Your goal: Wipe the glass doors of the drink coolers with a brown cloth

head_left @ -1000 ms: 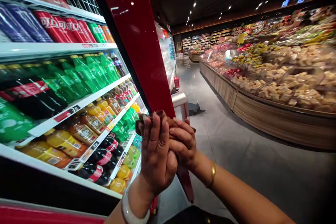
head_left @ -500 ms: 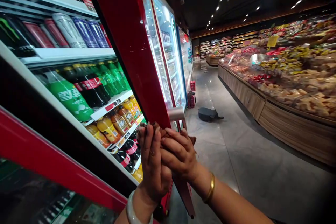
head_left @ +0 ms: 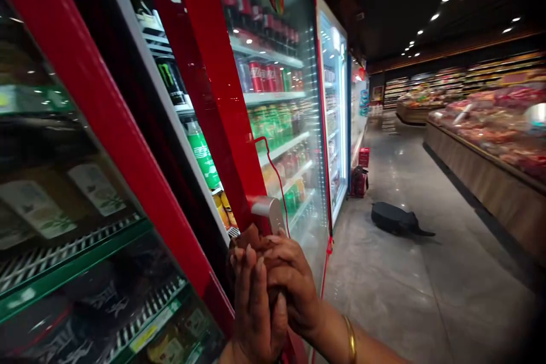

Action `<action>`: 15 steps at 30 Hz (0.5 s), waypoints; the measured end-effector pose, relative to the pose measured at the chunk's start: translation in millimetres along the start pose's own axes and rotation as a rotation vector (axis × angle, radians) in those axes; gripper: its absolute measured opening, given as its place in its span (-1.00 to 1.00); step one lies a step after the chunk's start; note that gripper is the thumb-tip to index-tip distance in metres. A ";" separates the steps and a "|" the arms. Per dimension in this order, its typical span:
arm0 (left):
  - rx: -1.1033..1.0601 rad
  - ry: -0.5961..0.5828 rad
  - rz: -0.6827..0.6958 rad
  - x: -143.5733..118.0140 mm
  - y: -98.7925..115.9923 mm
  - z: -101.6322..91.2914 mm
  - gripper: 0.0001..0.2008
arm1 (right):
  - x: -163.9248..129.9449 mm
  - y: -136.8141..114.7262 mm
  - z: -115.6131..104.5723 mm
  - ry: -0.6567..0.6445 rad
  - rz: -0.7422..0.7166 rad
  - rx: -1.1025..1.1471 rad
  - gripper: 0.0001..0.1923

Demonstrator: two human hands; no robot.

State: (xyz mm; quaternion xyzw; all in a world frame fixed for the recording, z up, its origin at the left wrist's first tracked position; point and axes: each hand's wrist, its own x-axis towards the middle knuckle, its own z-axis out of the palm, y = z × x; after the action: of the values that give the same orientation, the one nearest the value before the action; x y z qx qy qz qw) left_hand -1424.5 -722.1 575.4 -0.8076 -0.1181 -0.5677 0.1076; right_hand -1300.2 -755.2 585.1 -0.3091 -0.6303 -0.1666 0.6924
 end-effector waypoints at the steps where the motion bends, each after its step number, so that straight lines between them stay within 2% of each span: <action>1: 0.020 -0.004 -0.001 6.4 -2.7 -3.0 -0.25 | 8.6 2.5 5.1 0.015 0.037 0.050 -0.86; 4: 0.083 -0.024 -0.036 28.7 -13.4 -8.2 -0.27 | 34.3 23.3 25.1 0.122 0.094 0.107 -0.91; 6: 0.121 -0.041 -0.096 41.3 -24.2 -8.8 -0.31 | 44.5 46.1 44.8 0.148 0.068 0.074 -0.87; 8: 0.158 -0.065 -0.184 46.9 -37.9 -7.4 -0.34 | 41.8 68.8 67.2 0.024 0.057 0.035 -0.76; 11: 0.226 -0.164 -0.303 36.6 -59.1 -2.1 -0.34 | 10.1 89.6 92.9 -0.099 0.082 0.065 -0.69; 15: 0.291 -0.335 -0.398 1.7 -72.9 5.4 -0.31 | -45.5 89.8 95.8 -0.159 0.205 0.109 -0.62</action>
State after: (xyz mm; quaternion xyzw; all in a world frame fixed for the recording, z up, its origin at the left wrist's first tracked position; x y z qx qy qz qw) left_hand -1441.9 -651.2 578.1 -0.8271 -0.3702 -0.4138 0.0879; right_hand -1325.0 -633.7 522.4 -0.3460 -0.6563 -0.0355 0.6696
